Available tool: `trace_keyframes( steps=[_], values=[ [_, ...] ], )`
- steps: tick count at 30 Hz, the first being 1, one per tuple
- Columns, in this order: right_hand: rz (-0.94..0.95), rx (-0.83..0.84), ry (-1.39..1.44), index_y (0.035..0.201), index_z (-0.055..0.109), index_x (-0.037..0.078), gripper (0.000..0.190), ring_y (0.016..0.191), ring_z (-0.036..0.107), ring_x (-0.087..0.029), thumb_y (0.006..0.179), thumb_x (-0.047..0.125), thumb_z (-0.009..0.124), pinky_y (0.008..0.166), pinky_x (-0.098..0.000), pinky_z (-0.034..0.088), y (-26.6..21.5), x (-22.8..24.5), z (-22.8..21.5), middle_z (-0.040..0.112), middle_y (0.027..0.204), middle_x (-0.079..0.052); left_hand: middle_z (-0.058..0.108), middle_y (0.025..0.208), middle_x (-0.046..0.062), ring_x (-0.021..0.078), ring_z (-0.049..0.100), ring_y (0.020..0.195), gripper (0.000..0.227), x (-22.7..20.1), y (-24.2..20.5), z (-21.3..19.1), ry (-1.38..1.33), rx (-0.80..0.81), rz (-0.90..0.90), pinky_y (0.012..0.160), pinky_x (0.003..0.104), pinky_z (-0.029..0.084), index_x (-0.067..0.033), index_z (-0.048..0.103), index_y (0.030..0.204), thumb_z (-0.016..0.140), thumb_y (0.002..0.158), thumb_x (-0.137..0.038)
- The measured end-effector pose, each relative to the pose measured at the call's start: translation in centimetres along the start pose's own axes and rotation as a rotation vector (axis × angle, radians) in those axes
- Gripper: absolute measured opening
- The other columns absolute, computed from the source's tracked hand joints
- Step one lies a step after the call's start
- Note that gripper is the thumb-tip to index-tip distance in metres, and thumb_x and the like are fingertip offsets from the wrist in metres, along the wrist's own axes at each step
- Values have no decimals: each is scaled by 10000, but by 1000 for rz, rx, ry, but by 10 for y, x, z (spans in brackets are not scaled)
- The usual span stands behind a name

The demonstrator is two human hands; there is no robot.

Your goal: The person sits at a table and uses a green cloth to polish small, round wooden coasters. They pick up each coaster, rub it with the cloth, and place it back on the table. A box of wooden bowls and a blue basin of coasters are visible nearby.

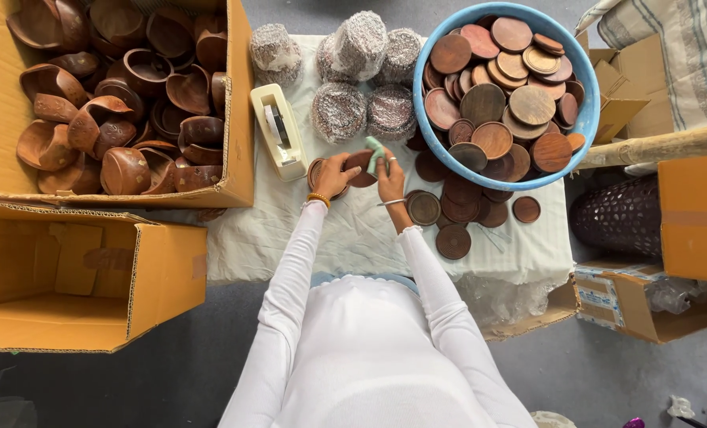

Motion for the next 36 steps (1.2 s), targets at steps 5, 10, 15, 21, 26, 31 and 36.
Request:
trace_keyframes(
  steps=[5,10,15,21,26,31,36],
  values=[
    [169,-149,324,1358,620,12,351,973,604,-81,1077,215,560,853,-271,514,-28,-38,12,694,1124,-23,715,1129,174,315,713,1040,395,60,5,48,-383,-254,-201,863,445,585,-18,564,1261,706,935,-189],
    [22,-75,348,1371,658,35,322,1013,598,-97,1092,185,605,889,-274,511,-47,-5,16,691,1147,-34,471,1375,112,227,470,1212,406,38,7,44,-455,-366,-110,944,365,415,-111,391,1442,442,1064,-250],
    [-302,-109,-133,1225,732,119,280,1162,674,-314,952,66,698,990,-384,530,-44,106,8,662,1291,-104,588,1300,83,245,577,1188,630,41,-8,81,-1563,10,-369,1002,425,514,-132,534,1408,269,1125,-629],
    [-345,-123,-217,1245,691,89,313,1170,658,-340,945,-1,686,1002,-430,518,-29,90,-1,710,1272,-107,624,1356,26,210,617,1211,582,35,-23,84,-1537,125,-495,1002,439,515,-207,554,1403,330,997,-560],
    [-460,67,-236,1235,718,121,425,1149,669,-307,841,-38,710,1020,-420,514,-62,95,12,723,1244,-96,611,1361,56,238,603,1221,677,84,-24,103,-1700,75,-491,1042,447,508,-159,557,1386,356,1004,-681],
    [-497,45,-229,1205,734,151,425,1207,642,-311,823,-35,731,1037,-404,508,-48,98,10,702,1292,-86,583,1427,62,242,575,1314,634,85,-28,122,-1749,177,-459,1116,461,489,-180,551,1440,414,1062,-670],
    [-463,-47,-424,1293,698,103,405,1226,608,-319,903,-2,723,1054,-417,486,-47,81,-5,674,1361,-90,572,1451,34,243,553,1320,714,36,-39,83,-1706,32,-544,1072,518,471,-213,531,1433,358,950,-710]
  ],
)
Point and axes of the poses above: each hand's wrist, its own y-axis towards the middle knuckle, its own z-axis out of the palm, x = y × z, the point moved 6 cm from there along y, towards the middle knuckle
